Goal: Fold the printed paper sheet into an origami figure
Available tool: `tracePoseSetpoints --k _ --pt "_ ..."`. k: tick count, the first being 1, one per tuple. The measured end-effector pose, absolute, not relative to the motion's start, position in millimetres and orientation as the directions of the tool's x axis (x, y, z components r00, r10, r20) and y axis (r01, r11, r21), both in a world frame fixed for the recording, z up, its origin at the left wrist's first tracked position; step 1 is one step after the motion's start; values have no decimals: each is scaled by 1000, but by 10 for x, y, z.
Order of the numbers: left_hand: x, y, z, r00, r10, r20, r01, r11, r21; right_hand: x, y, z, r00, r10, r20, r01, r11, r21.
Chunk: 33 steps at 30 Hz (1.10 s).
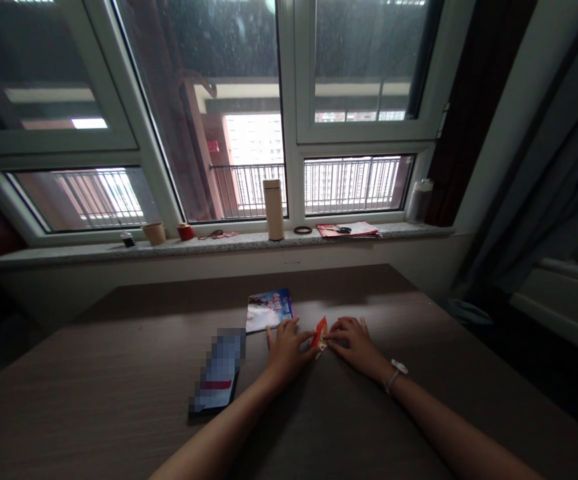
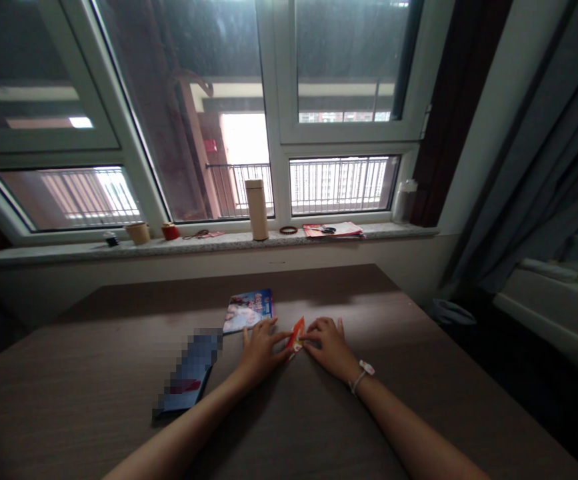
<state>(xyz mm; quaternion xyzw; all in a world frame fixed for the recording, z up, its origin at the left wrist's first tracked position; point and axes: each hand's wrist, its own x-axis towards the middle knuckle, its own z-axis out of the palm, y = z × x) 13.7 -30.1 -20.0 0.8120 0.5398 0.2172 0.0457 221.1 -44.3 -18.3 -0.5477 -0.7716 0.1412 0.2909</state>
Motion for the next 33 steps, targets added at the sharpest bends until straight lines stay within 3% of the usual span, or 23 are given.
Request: tracePoseSetpoints --k 13,20,25,33 --pt "143 -311 -186 278 913 300 901 -356 249 2216 -473 -152 -246 921 302 805 368 -465" --pt "157 -336 -158 277 917 288 915 -343 212 2184 -543 -94 -276 898 343 879 380 -289" --pt "146 -326 -155 280 922 265 917 -339 211 2175 -529 -166 -294 928 230 924 337 -178" --pt "115 -309 -151 284 933 222 917 -332 220 2180 -487 -177 -268 956 118 940 287 -183"
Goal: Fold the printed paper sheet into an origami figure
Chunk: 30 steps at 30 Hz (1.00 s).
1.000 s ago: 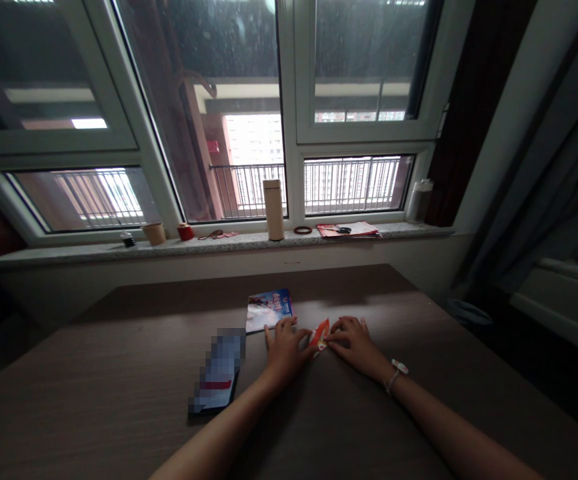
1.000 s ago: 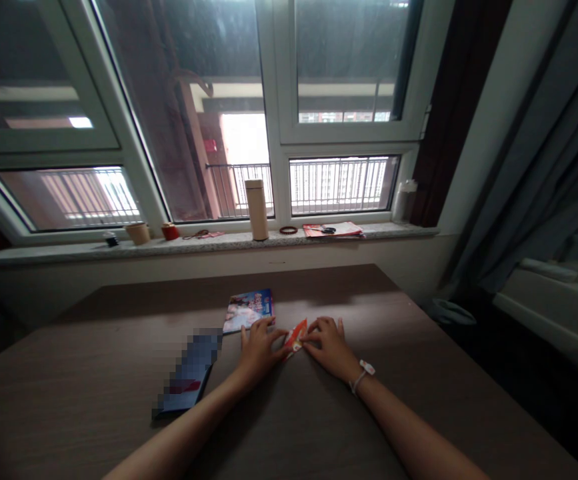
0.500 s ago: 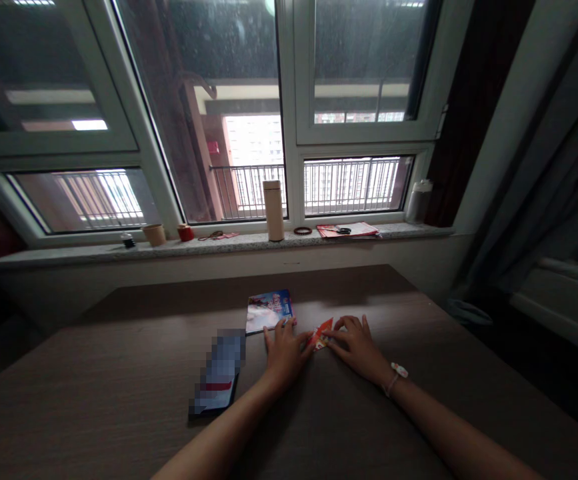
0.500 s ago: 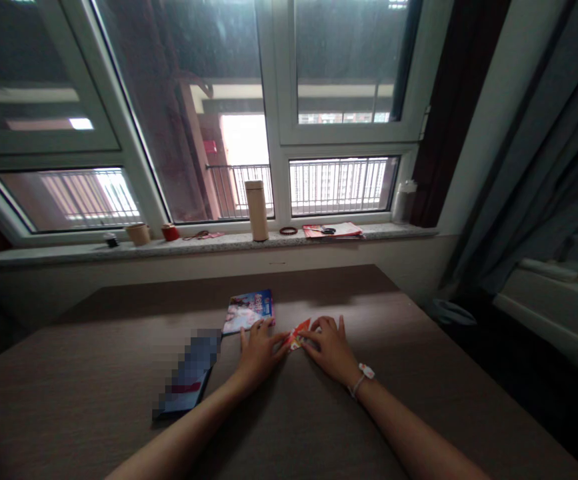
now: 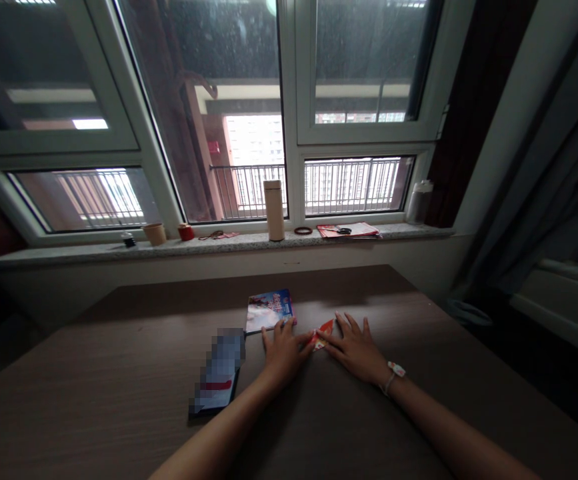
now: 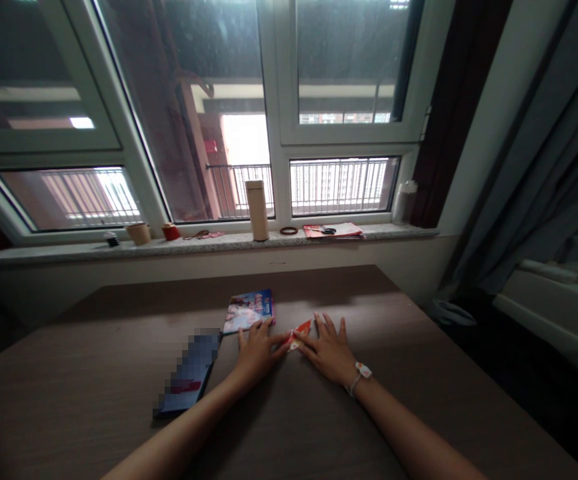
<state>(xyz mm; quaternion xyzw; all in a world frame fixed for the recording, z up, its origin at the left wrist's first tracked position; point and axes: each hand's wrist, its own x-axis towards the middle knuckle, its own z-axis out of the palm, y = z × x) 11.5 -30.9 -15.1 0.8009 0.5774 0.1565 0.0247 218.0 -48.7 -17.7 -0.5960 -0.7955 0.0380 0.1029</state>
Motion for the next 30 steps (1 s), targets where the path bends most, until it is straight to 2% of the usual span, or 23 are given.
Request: tracePoseSetpoints --k 15,22,30 --pt "103 -310 -170 293 922 252 919 -345 193 2214 -405 -209 -168 981 94 961 185 -207" --pt "126 -326 -188 311 906 289 911 -371 182 2227 -421 -212 -188 976 106 960 206 -190" --pt "131 -339 -143 324 916 237 898 -377 228 2248 -458 -170 -245 958 151 932 276 -234"
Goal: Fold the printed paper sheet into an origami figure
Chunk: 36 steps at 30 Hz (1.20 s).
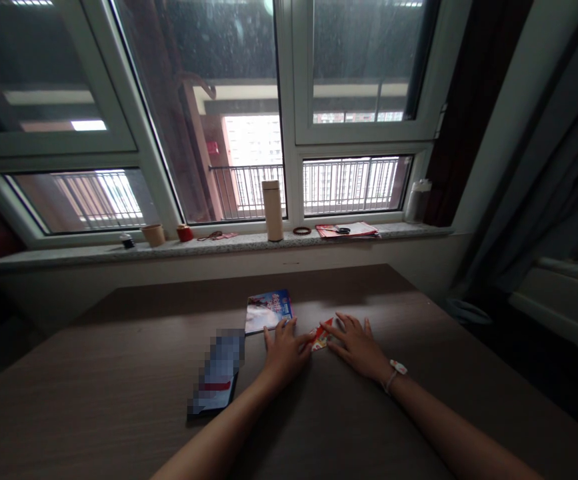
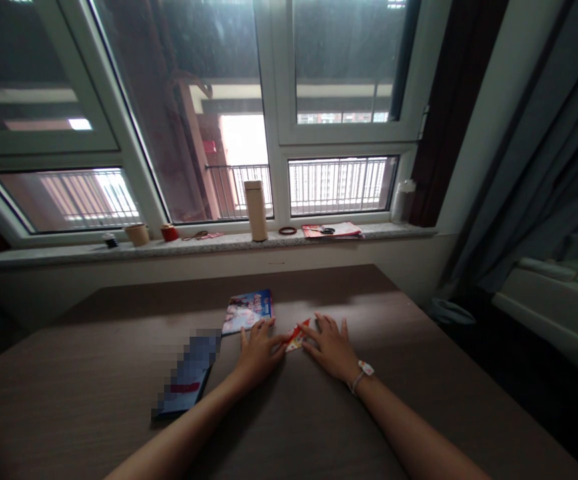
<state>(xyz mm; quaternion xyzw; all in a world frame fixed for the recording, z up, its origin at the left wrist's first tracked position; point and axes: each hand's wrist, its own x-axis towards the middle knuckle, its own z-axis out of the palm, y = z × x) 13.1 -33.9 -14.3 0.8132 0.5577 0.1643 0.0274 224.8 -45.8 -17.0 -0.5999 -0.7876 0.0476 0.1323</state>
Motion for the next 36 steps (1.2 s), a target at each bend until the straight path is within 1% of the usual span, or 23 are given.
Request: tracePoseSetpoints --k 3,6,11,16,18,21,24,27,36 --pt "135 -347 -113 308 924 225 901 -360 241 2249 -474 -153 -276 939 206 908 325 -263" --pt "137 -343 -101 297 928 226 903 -350 251 2237 -484 -151 -273 932 236 902 334 -273" --pt "132 -317 -132 289 927 238 899 -348 265 2204 -502 -162 -288 918 271 903 355 -241" --pt "128 -313 -148 282 924 258 899 -348 265 2202 -508 -162 -257 916 310 914 334 -229" --pt "130 -316 -143 281 921 269 903 -349 252 2204 -513 -154 -296 910 289 900 367 -235" --pt "133 -315 -145 286 912 293 905 -358 229 2193 -535 -133 -399 888 229 856 450 -255" --pt "131 -304 -155 287 917 276 910 -351 219 2172 -563 -112 -465 869 165 824 494 -277" --pt "124 -295 -151 292 923 251 915 -345 207 2159 -581 -105 -466 874 136 825 485 -291" --pt "118 -318 -110 295 922 250 918 -346 194 2193 -549 -119 -421 897 133 853 441 -278"
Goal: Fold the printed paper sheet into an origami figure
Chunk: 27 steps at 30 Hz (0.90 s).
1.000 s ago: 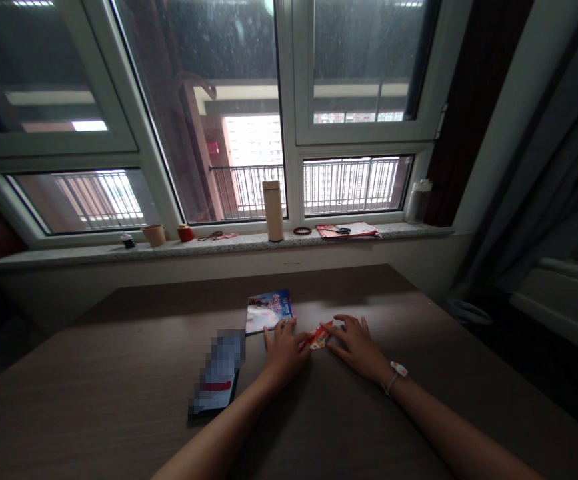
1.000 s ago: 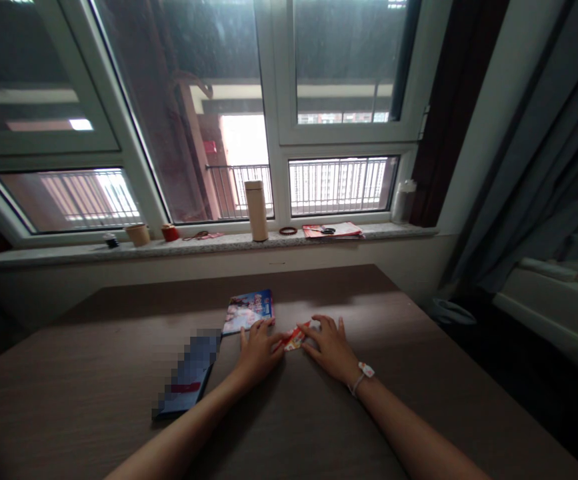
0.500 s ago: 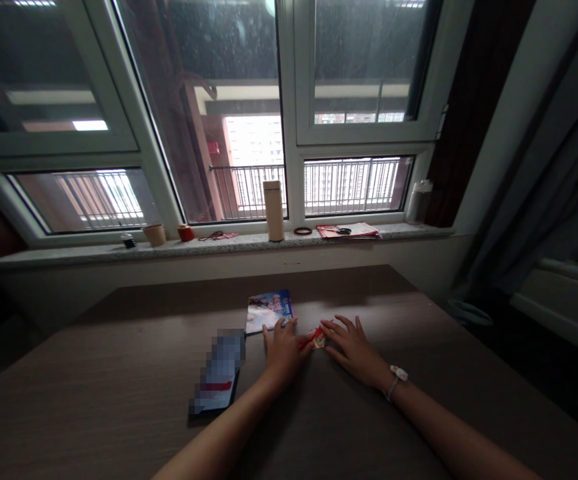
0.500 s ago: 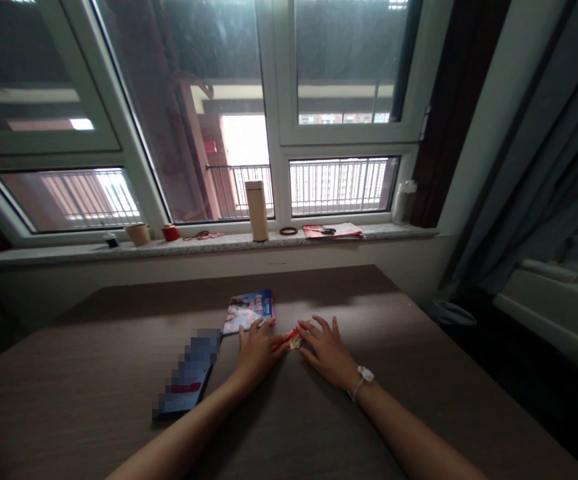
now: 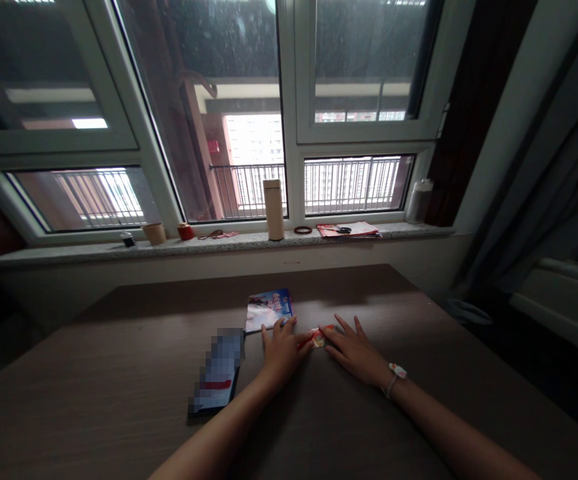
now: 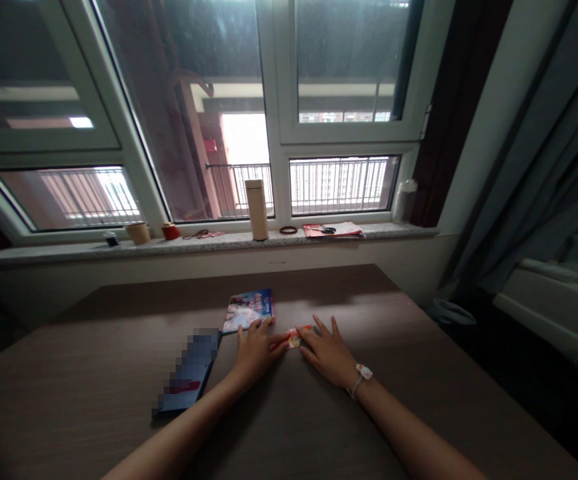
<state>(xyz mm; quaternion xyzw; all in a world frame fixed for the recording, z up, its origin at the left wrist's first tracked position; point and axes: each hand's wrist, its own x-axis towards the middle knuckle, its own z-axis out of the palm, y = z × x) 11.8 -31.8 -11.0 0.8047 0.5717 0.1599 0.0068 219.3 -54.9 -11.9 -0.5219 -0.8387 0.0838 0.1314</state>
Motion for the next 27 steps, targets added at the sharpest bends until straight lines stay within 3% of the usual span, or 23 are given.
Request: tracePoseSetpoints --k 13,27 --pt "119 -357 -58 269 940 210 933 -308 183 2295 -455 -174 -337 931 144 894 364 -261" --pt "86 -331 -156 289 916 280 916 -349 199 2312 -452 -172 -305 946 113 923 322 -211"
